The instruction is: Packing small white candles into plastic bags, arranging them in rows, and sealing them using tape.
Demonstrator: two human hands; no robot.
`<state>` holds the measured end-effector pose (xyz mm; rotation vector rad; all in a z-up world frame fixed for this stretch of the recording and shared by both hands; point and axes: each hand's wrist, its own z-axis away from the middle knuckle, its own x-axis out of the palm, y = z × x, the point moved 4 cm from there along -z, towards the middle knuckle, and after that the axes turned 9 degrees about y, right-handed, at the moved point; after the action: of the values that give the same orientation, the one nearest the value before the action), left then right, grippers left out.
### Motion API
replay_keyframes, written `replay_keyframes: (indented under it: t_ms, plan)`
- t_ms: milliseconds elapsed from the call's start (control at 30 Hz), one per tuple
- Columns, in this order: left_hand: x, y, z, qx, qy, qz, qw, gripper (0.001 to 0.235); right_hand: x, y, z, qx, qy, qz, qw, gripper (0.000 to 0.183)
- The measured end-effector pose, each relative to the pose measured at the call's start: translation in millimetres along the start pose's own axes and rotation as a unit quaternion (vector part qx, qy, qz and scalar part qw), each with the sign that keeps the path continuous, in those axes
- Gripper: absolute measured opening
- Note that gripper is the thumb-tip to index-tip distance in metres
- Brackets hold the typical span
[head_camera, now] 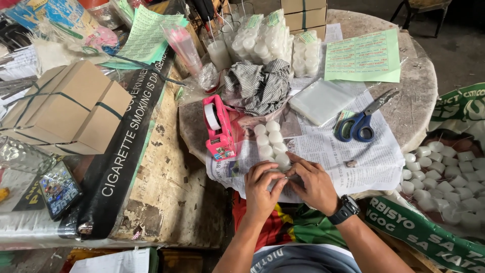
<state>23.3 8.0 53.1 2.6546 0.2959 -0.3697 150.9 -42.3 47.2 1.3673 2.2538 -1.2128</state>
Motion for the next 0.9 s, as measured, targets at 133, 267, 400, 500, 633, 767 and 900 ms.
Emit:
replay_keyframes:
  t_ms: [133,267,400,500,633,767,900]
  plan:
    - [5,-6,1,0.002,0.018,-0.052,0.999,0.013,1,3,1,-0.003,0.002,-0.001,1.0,0.021]
    - [5,-10,0,-0.031,-0.024,-0.082,0.996,0.014,4,5,5,-0.009,0.024,0.014,1.0,0.02]
    - [6,-14,-3,-0.126,-0.126,-0.072,0.981,0.012,15,15,16,-0.017,0.084,0.03,0.996,0.018]
    - [8,-19,-7,-0.193,-0.181,-0.056,0.963,0.012,15,13,20,-0.046,0.114,0.048,0.991,0.016]
    - [12,-27,-11,-0.242,-0.253,-0.087,0.933,0.012,17,15,23,-0.05,0.133,0.031,0.989,0.016]
    - [11,-24,-20,-0.27,-0.298,-0.075,0.913,0.014,11,9,20,-0.051,0.143,-0.007,0.988,0.01]
    - [11,-24,-19,-0.283,-0.304,-0.091,0.905,0.016,6,-1,20,-0.048,0.161,0.001,0.986,0.007]
